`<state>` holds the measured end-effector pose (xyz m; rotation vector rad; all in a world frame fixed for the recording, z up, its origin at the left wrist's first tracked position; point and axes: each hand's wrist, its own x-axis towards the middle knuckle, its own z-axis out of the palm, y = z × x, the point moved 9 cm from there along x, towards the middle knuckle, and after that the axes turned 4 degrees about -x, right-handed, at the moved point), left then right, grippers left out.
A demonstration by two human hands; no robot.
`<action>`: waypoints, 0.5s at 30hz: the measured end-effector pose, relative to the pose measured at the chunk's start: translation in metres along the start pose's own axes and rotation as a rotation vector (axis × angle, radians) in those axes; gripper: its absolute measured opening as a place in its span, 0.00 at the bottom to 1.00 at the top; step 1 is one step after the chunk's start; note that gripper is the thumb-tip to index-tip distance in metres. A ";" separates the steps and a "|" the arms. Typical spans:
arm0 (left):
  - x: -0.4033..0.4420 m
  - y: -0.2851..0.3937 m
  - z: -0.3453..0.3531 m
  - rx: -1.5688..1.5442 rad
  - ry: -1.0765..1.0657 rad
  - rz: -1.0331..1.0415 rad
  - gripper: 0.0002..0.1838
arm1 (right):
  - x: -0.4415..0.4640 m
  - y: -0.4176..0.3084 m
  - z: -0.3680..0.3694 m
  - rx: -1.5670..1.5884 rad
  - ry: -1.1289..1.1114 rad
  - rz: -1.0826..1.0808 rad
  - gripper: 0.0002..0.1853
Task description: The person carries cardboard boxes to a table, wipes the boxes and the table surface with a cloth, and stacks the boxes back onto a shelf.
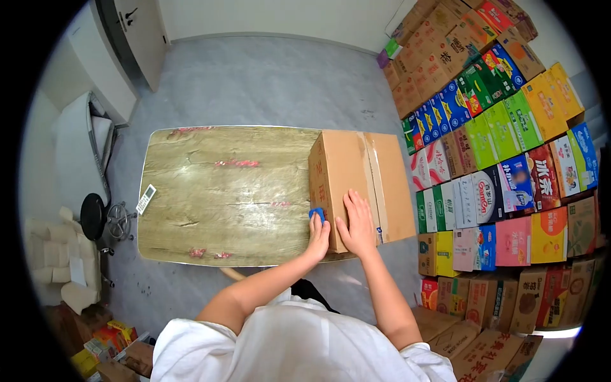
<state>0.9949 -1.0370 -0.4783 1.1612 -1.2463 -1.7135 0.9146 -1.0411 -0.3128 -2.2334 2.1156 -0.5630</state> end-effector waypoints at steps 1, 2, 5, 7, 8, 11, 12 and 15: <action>-0.007 0.003 0.001 -0.008 0.014 -0.002 0.38 | 0.000 -0.001 0.000 -0.015 0.001 -0.007 0.31; -0.012 0.005 0.002 -0.008 0.028 -0.002 0.38 | 0.000 -0.002 0.000 -0.007 -0.003 -0.019 0.31; -0.020 0.009 0.005 -0.007 0.025 0.021 0.38 | 0.000 -0.001 -0.001 -0.001 0.014 -0.023 0.30; -0.022 0.005 0.004 -0.023 0.041 0.015 0.38 | 0.000 -0.003 -0.002 0.013 0.007 -0.026 0.29; -0.023 0.003 0.006 -0.036 0.033 0.002 0.38 | 0.001 -0.001 -0.002 0.020 0.003 -0.006 0.29; -0.026 0.002 0.000 -0.064 0.098 0.008 0.37 | -0.001 0.001 -0.002 0.056 0.016 -0.028 0.28; -0.027 0.001 -0.001 -0.075 0.102 -0.003 0.36 | -0.003 0.000 -0.003 0.072 0.037 -0.040 0.28; -0.023 -0.013 -0.011 -0.137 0.201 -0.055 0.29 | -0.006 0.003 -0.002 0.094 0.037 -0.048 0.28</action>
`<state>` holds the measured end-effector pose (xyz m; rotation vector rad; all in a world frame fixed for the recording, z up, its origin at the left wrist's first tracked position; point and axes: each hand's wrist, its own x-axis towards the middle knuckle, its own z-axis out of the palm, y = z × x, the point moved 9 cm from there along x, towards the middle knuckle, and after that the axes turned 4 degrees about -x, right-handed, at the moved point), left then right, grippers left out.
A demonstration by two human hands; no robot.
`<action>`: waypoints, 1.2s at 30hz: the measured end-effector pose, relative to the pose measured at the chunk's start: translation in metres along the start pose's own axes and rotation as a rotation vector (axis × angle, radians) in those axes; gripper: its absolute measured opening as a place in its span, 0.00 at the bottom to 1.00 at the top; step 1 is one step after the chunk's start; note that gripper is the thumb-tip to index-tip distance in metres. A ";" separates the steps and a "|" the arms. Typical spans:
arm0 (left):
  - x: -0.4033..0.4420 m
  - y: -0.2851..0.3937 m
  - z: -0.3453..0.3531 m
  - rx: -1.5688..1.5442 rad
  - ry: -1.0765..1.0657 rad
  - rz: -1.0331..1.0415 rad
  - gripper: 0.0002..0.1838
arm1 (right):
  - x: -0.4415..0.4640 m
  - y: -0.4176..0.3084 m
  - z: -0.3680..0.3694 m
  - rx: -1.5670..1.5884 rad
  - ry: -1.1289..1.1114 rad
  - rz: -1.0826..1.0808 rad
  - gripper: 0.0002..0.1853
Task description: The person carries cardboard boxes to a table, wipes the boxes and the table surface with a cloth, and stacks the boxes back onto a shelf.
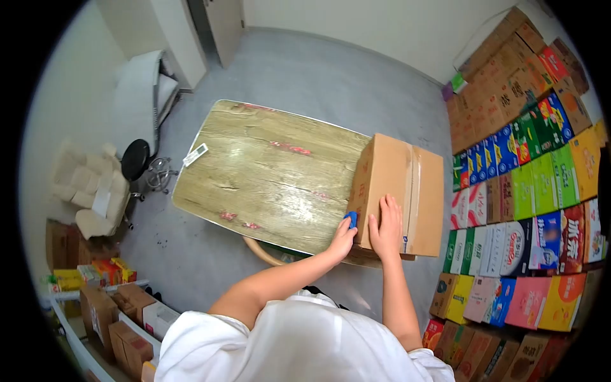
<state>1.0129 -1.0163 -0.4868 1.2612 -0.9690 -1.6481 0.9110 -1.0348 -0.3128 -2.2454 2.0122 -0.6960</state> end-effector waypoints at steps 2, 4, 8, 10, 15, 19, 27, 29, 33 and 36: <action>0.014 -0.029 -0.008 -0.047 0.071 0.013 0.27 | 0.000 -0.001 -0.004 0.017 0.015 0.015 0.24; 0.003 -0.017 -0.021 -0.101 0.103 -0.055 0.26 | -0.002 -0.001 -0.005 0.066 0.040 -0.008 0.22; -0.016 -0.006 -0.056 -0.109 0.221 -0.098 0.24 | -0.021 -0.048 -0.026 0.099 0.188 -0.151 0.13; -0.026 0.000 -0.075 -0.220 0.279 -0.141 0.22 | -0.034 -0.082 -0.017 0.225 0.145 -0.233 0.12; -0.027 -0.001 -0.113 -0.445 0.212 -0.188 0.21 | -0.054 -0.105 0.095 0.465 -0.205 -0.037 0.19; -0.034 -0.001 -0.150 -0.419 0.160 -0.249 0.33 | -0.069 -0.113 0.179 0.657 -0.419 0.209 0.28; -0.048 0.031 -0.278 -0.226 -0.019 -0.187 0.41 | -0.066 -0.174 0.283 0.689 -0.195 0.394 0.18; -0.053 0.035 -0.327 -0.004 0.064 -0.116 0.41 | -0.067 -0.175 0.294 0.669 -0.079 0.417 0.18; -0.078 0.037 -0.442 -0.024 0.236 -0.156 0.40 | -0.078 -0.165 0.287 0.165 -0.047 0.528 0.22; -0.101 0.044 -0.507 -0.139 0.329 -0.219 0.38 | -0.098 -0.178 0.326 -0.086 -0.138 0.399 0.36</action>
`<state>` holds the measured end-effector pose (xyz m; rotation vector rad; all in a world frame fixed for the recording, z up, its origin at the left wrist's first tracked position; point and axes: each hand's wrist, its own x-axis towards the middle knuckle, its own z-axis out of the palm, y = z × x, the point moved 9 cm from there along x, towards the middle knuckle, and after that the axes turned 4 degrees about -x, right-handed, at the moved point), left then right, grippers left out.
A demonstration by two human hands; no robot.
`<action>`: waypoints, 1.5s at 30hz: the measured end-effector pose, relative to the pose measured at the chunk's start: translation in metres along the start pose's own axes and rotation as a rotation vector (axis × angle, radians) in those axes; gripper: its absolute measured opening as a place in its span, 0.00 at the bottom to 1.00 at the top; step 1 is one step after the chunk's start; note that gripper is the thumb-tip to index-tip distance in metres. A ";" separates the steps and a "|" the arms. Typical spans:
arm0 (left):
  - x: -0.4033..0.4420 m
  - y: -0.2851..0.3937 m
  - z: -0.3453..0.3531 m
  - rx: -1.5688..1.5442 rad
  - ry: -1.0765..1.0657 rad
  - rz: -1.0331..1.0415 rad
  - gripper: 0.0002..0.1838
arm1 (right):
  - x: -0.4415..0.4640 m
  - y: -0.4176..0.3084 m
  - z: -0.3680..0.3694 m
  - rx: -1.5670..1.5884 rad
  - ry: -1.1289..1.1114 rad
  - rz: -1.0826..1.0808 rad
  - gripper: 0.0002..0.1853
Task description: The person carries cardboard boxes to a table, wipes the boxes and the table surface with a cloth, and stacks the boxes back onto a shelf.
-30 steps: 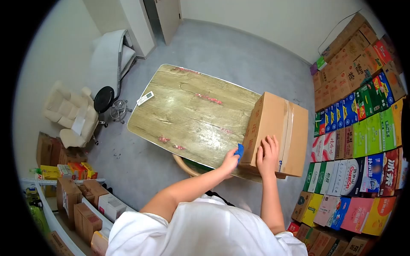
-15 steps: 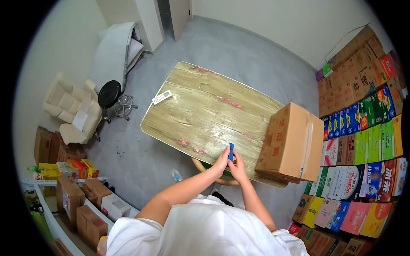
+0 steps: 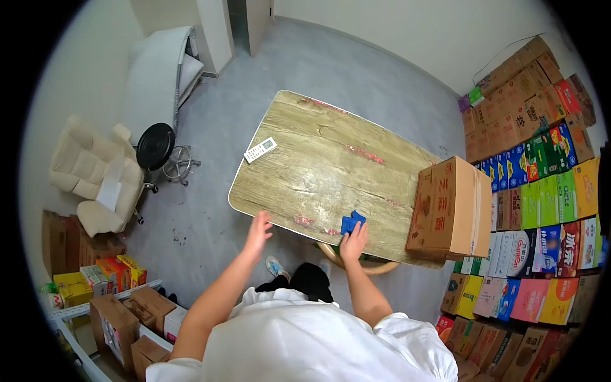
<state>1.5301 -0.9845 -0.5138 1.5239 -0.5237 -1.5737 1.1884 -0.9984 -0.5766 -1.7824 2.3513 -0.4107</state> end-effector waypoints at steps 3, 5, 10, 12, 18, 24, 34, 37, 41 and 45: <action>0.001 -0.001 -0.042 -0.071 0.083 -0.002 0.39 | -0.011 -0.019 0.004 -0.069 0.032 0.094 0.39; 0.001 -0.002 -0.059 -0.153 0.109 0.001 0.39 | -0.012 -0.031 0.004 -0.077 0.020 0.087 0.39; 0.010 -0.006 -0.076 -0.182 0.090 -0.069 0.39 | -0.001 -0.029 -0.013 -0.247 0.062 0.105 0.34; 0.017 -0.003 -0.083 -0.183 0.081 -0.080 0.39 | 0.005 -0.033 -0.035 -0.299 0.115 0.039 0.31; 0.054 0.036 -0.099 -0.078 0.082 -0.090 0.36 | 0.019 -0.016 -0.028 -0.174 0.035 0.197 0.32; 0.102 0.086 -0.082 0.056 0.010 -0.088 0.33 | 0.019 -0.088 0.003 0.019 -0.016 0.115 0.30; 0.124 0.111 -0.105 0.098 -0.118 -0.162 0.32 | -0.017 -0.329 0.077 0.216 -0.274 -0.440 0.32; 0.134 0.117 -0.127 0.146 -0.148 -0.181 0.31 | -0.017 -0.366 0.090 0.195 -0.264 -0.450 0.33; 0.143 0.127 -0.158 0.251 -0.192 -0.201 0.29 | -0.020 -0.394 0.090 0.228 -0.205 -0.449 0.32; 0.149 0.130 -0.168 0.294 -0.214 -0.215 0.30 | -0.035 -0.411 0.091 0.132 -0.153 -0.679 0.26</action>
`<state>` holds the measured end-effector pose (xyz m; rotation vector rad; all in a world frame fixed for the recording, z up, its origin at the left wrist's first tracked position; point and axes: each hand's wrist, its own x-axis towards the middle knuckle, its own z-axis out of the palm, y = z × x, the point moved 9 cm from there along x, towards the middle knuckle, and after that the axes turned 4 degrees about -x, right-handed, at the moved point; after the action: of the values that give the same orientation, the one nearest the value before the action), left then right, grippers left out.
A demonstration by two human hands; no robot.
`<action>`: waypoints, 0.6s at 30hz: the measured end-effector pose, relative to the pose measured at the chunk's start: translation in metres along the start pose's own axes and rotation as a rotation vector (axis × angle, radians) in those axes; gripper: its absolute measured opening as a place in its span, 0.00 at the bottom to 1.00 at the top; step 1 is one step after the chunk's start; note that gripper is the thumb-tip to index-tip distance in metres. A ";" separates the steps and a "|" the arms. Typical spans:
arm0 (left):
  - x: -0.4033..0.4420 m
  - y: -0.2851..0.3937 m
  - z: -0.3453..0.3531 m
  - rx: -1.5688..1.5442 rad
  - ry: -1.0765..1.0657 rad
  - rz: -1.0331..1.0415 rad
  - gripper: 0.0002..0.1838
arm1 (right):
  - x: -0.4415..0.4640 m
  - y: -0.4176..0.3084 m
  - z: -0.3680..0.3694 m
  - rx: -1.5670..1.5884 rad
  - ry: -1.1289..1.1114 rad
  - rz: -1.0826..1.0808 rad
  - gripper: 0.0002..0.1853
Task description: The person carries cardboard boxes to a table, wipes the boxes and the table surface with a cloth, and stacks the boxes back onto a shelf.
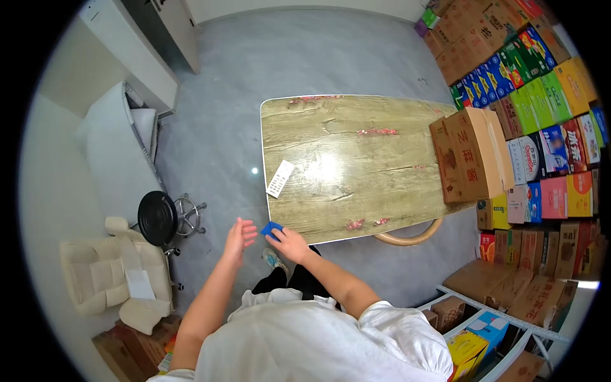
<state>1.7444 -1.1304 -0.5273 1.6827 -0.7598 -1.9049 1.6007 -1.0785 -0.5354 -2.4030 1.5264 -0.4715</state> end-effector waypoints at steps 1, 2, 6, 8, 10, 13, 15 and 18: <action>0.003 0.000 0.002 0.007 -0.012 0.005 0.30 | -0.002 -0.005 -0.002 -0.036 0.013 -0.086 0.24; 0.007 -0.003 0.005 0.016 -0.015 -0.007 0.28 | -0.004 -0.009 -0.003 -0.071 0.025 -0.173 0.22; 0.021 -0.008 0.027 0.153 -0.074 -0.030 0.22 | -0.006 0.026 -0.019 -0.040 0.049 -0.048 0.22; 0.030 -0.001 0.040 0.228 -0.065 0.005 0.20 | -0.018 0.066 -0.034 -0.069 0.064 0.111 0.22; 0.043 0.002 0.050 0.299 -0.057 0.040 0.19 | -0.042 0.122 -0.058 -0.161 0.115 0.360 0.21; 0.075 0.022 0.055 0.488 0.026 0.320 0.22 | -0.101 0.220 -0.096 -0.330 0.315 0.611 0.23; 0.083 0.044 0.067 0.674 0.061 0.580 0.26 | -0.146 0.279 -0.124 -0.384 0.283 0.890 0.25; 0.090 0.066 0.086 0.949 0.102 0.643 0.31 | -0.207 0.344 -0.151 -0.545 0.328 1.133 0.26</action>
<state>1.6476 -1.2317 -0.5399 1.6471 -2.0695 -1.0227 1.1738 -1.0399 -0.5562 -1.3083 3.0756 -0.1839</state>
